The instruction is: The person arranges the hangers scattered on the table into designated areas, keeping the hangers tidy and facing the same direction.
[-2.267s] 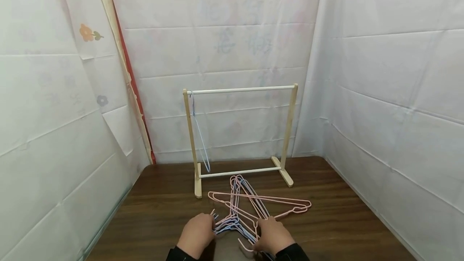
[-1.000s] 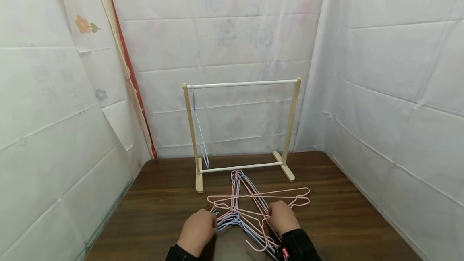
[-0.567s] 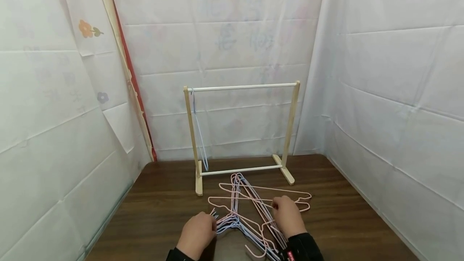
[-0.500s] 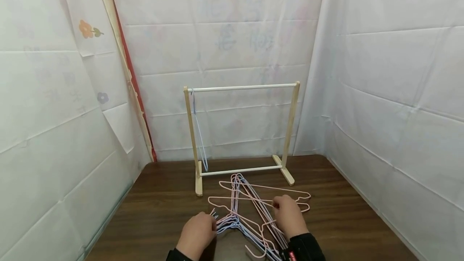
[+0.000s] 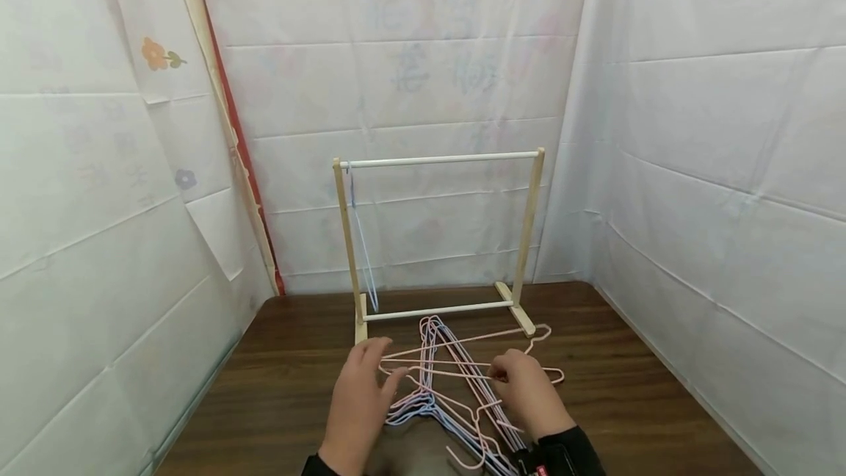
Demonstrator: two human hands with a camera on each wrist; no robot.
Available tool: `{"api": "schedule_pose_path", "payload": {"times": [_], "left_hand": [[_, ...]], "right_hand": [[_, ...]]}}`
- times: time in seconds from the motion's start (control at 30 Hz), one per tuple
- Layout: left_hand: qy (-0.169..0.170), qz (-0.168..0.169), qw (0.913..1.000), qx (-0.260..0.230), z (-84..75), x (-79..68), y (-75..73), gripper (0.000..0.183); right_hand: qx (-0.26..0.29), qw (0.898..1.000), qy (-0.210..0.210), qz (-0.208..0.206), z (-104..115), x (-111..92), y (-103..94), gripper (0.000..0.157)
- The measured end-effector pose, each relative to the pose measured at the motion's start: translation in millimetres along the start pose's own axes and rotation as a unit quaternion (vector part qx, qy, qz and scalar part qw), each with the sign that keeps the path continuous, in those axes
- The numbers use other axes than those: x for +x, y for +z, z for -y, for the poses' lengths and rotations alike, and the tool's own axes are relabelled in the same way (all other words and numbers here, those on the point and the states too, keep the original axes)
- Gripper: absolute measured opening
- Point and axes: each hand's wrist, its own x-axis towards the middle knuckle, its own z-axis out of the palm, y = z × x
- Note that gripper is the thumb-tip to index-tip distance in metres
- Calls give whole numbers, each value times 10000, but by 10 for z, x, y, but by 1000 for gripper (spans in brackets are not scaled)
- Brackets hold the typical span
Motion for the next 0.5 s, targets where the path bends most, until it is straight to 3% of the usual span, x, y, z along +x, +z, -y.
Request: {"api": "schedule_pose_path", "payload": {"times": [0.13, 0.3, 0.37, 0.43, 0.5], "left_hand": [[749, -12, 9972, 25, 18, -3, 13, 18], [1214, -121, 9925, -8, 49, -40, 54, 24], [1335, -336, 9905, 32, 57, -36, 58, 21], [1363, -545, 9892, 17, 58, -19, 45, 17], [1332, -755, 9882, 10, 58, 2, 19, 14]], "right_hand": [[89, 9997, -55, -200, 41, -39, -86, 22], [684, 9970, 298, -183, 100, -82, -237, 13], [1424, 9882, 544, -134, 110, -92, -306, 5], [2328, 9695, 739, -193, 102, -97, -365, 14], [2884, 9526, 883, -394, 74, -110, -414, 23]]}}
